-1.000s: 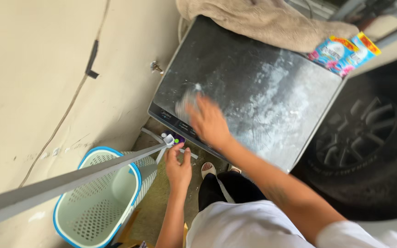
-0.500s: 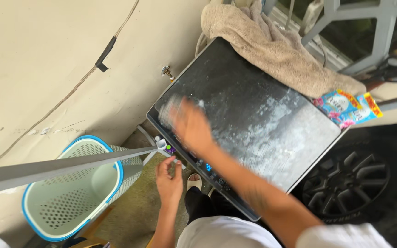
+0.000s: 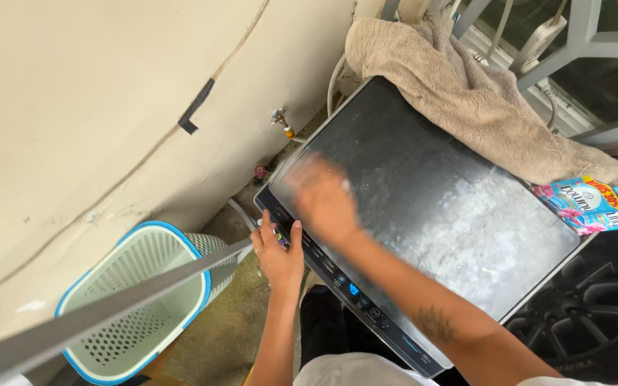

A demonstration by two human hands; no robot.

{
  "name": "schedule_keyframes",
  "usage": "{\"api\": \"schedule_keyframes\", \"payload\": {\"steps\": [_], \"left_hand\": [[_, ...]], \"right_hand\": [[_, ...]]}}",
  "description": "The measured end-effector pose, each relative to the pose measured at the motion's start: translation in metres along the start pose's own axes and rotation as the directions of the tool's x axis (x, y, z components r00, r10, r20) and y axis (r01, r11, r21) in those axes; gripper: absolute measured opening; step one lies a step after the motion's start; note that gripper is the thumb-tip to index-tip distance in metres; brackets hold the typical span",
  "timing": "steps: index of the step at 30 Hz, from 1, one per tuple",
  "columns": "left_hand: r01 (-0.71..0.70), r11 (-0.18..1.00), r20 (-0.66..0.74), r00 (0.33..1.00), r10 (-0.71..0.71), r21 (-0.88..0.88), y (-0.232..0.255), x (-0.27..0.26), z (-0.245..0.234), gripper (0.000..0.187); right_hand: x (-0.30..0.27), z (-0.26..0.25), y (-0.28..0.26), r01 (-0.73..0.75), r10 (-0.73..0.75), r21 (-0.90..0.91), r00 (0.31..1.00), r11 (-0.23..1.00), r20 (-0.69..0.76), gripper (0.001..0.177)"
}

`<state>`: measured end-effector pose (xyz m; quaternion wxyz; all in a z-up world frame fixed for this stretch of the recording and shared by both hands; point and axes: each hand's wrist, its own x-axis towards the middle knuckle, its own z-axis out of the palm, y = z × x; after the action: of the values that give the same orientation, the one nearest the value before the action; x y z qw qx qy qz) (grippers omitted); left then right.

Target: The person cleans the exterior of a top-loading washing machine using a scouring pad, scrubbing the top lid, the control panel area, and the front and side panels.

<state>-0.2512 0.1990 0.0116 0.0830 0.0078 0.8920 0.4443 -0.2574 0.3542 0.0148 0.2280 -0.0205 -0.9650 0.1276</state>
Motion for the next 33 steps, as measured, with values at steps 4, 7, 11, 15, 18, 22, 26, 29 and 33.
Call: {"api": "schedule_keyframes", "payload": {"steps": [4,7,11,15,18,22,26,29,33], "left_hand": [[-0.049,0.991,0.076,0.996,0.04,0.122,-0.009,0.02,-0.006,0.097],[0.001,0.986,0.195,0.98,-0.034,0.168,-0.005,0.026,-0.007,0.108],[0.009,0.975,0.217,0.974,-0.059,0.223,0.002,0.028,-0.003,0.118],[0.041,0.97,0.211,0.973,-0.093,0.24,0.004,0.03,-0.005,0.125],[0.057,0.966,0.244,0.962,-0.121,0.253,0.009,0.034,-0.008,0.122],[0.043,0.96,0.25,0.962,-0.115,0.275,0.016,0.034,-0.009,0.12],[-0.003,0.947,0.247,0.965,-0.081,0.322,0.018,0.032,-0.01,0.118],[-0.057,0.947,0.278,0.96,-0.035,0.317,0.021,0.034,-0.011,0.117],[-0.116,0.942,0.28,0.96,0.025,0.316,0.026,0.031,-0.012,0.115]], "right_hand": [[0.018,-0.012,0.04,0.142,-0.143,0.03,0.99,0.989,0.01,0.053],[0.06,-0.034,0.116,-0.17,0.136,-0.183,0.973,0.968,-0.187,0.049],[0.056,-0.009,0.054,-0.163,0.121,-0.192,0.969,0.968,-0.216,0.048],[0.034,-0.002,-0.017,0.102,-0.099,0.081,0.994,0.991,-0.037,0.053],[0.065,-0.031,0.077,0.076,-0.08,-0.068,0.995,0.995,-0.059,0.05],[0.074,-0.025,0.094,-0.334,0.269,-0.198,0.917,0.922,-0.294,0.046],[0.0,-0.018,-0.017,-0.074,0.069,0.11,0.997,0.991,0.044,0.06],[-0.026,-0.059,0.029,-0.032,0.033,-0.028,0.998,0.999,0.059,0.058],[-0.033,-0.094,0.103,-0.391,0.376,-0.211,0.92,0.896,-0.11,0.053]]}}
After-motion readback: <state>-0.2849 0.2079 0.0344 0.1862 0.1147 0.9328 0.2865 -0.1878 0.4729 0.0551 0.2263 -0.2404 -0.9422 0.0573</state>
